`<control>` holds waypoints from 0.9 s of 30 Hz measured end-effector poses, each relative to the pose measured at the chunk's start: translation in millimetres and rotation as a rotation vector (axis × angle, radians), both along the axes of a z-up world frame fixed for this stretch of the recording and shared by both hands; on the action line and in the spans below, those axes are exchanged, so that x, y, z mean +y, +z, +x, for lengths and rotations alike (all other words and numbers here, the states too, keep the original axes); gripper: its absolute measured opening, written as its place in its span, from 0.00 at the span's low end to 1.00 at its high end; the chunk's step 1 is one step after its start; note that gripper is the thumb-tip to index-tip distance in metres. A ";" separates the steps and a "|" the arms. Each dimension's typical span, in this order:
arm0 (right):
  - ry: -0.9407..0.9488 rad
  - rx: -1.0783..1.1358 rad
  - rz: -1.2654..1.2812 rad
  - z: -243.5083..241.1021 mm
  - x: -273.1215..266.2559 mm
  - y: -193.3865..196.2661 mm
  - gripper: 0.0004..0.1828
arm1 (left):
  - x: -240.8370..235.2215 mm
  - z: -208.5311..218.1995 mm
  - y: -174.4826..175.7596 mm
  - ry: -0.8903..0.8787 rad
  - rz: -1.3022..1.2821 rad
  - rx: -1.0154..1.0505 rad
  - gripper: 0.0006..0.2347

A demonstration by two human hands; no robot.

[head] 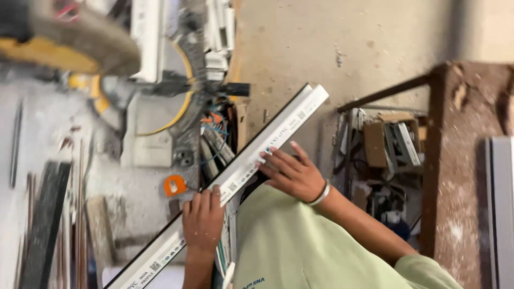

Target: The person measures and cuts a uPVC window or door profile using a miter saw.

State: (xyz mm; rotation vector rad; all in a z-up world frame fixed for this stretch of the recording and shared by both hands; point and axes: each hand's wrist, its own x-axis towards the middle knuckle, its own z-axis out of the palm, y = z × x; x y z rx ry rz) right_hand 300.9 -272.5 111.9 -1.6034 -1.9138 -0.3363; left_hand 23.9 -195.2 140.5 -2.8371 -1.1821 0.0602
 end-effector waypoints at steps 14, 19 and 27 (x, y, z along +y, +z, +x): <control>-0.992 0.408 -0.289 37.7 -391.3 -92.0 0.29 | -164.4 292.8 -85.5 -1.162 -0.321 0.173 0.27; -1.459 0.400 -0.223 32.0 -540.1 -116.9 0.25 | -235.2 347.0 -110.0 -1.169 -0.193 -0.410 0.26; -1.734 0.353 -0.215 80.0 -684.5 -188.4 0.25 | -270.3 313.4 -195.5 -0.952 -0.471 -0.356 0.14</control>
